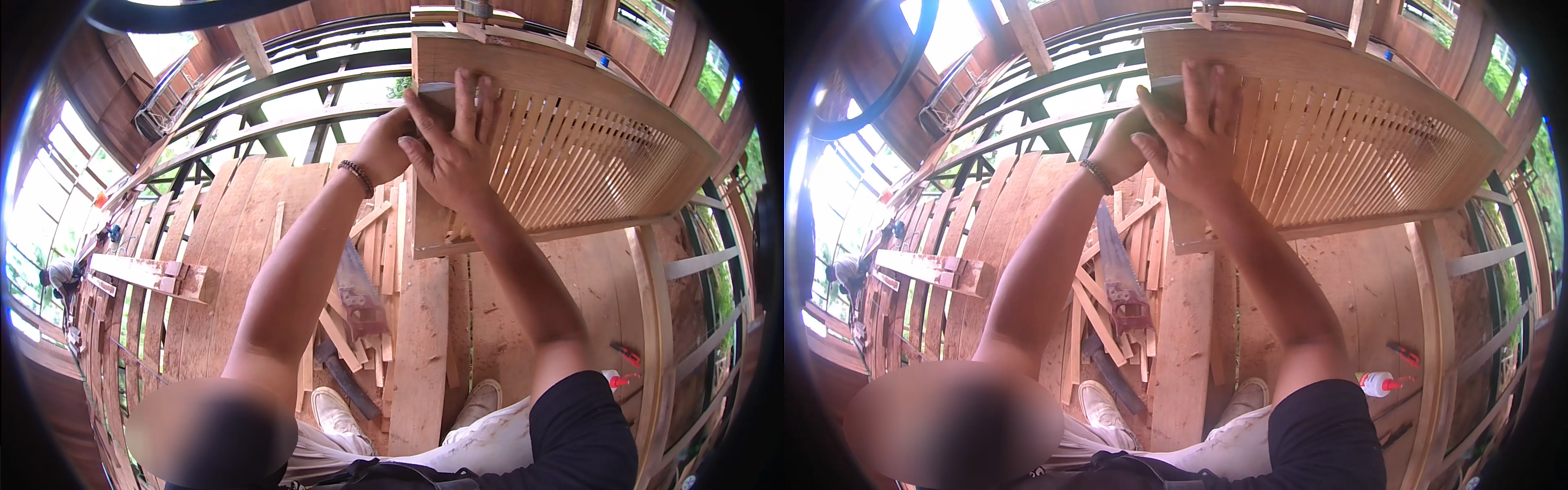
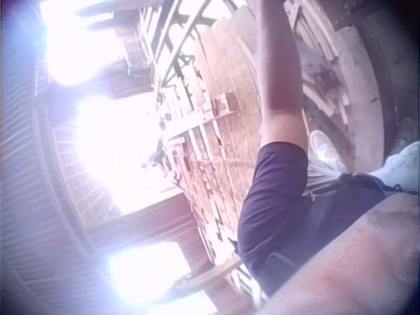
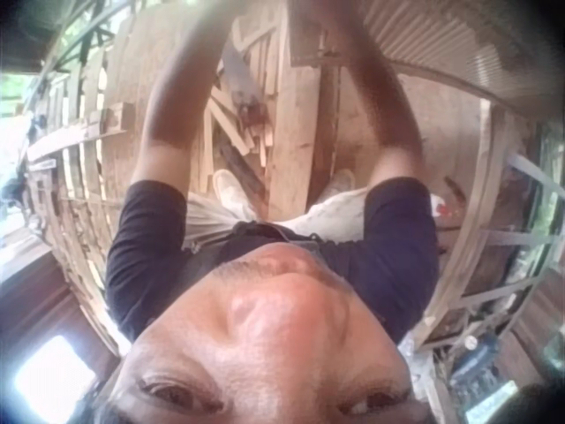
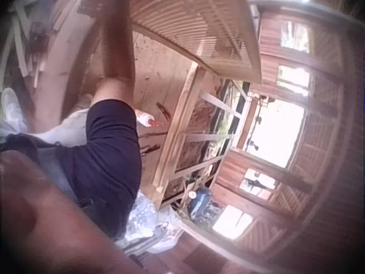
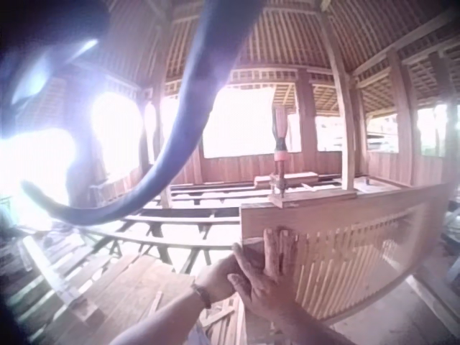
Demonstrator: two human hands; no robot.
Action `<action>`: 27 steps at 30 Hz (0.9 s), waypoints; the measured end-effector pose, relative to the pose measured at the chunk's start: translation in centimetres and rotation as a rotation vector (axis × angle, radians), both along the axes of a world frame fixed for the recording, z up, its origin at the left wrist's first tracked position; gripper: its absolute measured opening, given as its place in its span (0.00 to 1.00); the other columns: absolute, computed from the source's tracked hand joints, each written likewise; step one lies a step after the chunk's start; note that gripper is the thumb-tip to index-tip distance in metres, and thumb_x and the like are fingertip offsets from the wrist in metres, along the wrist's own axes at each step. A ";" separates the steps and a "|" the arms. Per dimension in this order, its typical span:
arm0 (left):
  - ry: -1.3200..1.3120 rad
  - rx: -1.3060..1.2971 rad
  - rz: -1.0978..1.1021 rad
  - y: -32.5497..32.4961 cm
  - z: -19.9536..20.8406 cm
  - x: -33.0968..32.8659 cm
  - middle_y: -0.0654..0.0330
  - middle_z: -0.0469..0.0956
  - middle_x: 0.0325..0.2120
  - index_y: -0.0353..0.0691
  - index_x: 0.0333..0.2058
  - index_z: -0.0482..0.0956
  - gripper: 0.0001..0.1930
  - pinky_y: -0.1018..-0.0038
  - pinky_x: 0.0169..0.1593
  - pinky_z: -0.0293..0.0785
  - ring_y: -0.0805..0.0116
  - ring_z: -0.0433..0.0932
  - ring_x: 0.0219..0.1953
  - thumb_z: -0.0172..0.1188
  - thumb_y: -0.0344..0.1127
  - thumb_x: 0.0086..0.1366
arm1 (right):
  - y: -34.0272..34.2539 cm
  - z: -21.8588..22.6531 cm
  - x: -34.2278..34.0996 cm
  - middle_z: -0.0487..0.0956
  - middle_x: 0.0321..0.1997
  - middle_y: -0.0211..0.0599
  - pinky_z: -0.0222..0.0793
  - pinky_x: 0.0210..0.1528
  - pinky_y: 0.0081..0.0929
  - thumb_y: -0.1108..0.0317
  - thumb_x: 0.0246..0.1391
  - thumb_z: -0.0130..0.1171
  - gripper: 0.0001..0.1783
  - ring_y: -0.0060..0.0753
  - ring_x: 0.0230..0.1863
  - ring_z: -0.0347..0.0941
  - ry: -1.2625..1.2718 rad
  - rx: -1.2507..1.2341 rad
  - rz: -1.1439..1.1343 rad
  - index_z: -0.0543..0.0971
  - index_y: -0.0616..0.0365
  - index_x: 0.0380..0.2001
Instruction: The person applies glue to a wooden slat and attaches it to a slatted wooden frame. They then use a clamp to secure the slat in place while the glue sets. The person adjusts the clamp and repositions the frame during the process.
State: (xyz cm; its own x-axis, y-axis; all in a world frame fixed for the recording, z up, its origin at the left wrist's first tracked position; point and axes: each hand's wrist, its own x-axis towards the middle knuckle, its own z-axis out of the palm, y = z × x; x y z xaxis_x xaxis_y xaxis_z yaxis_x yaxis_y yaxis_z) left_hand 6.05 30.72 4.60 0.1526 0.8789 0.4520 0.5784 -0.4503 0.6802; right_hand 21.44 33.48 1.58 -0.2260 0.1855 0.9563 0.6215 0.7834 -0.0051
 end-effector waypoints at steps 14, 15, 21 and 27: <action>-0.168 -0.066 -0.030 0.8 -1.2 -0.2 0.58 0.83 0.43 0.32 0.51 0.76 0.16 0.73 0.49 0.78 0.73 0.80 0.44 0.62 0.23 0.65 | 0.7 -0.9 2.7 0.53 0.77 0.56 0.38 0.70 0.77 0.46 0.59 0.59 0.38 0.73 0.75 0.44 -0.014 0.082 -0.230 0.69 0.56 0.67; -0.130 -0.043 -0.029 1.0 -1.1 -0.4 0.56 0.84 0.42 0.31 0.50 0.76 0.16 0.72 0.49 0.78 0.71 0.81 0.44 0.64 0.26 0.64 | 0.4 -0.8 2.7 0.53 0.77 0.56 0.39 0.69 0.78 0.46 0.59 0.59 0.37 0.73 0.75 0.44 -0.044 0.114 -0.235 0.70 0.57 0.66; 0.148 0.027 0.130 2.1 -0.6 -0.3 0.52 0.85 0.39 0.32 0.46 0.79 0.21 0.70 0.46 0.78 0.68 0.83 0.41 0.71 0.40 0.60 | 0.5 0.8 4.3 0.61 0.74 0.52 0.49 0.71 0.63 0.45 0.61 0.59 0.34 0.60 0.73 0.56 -0.169 0.164 -0.268 0.74 0.55 0.63; 0.014 -0.081 0.069 2.5 -1.9 -1.3 0.55 0.86 0.41 0.36 0.46 0.82 0.29 0.69 0.50 0.78 0.66 0.84 0.43 0.75 0.54 0.55 | 3.0 3.7 8.6 0.64 0.72 0.51 0.55 0.71 0.50 0.43 0.59 0.63 0.36 0.51 0.72 0.60 0.116 -0.005 0.060 0.75 0.58 0.61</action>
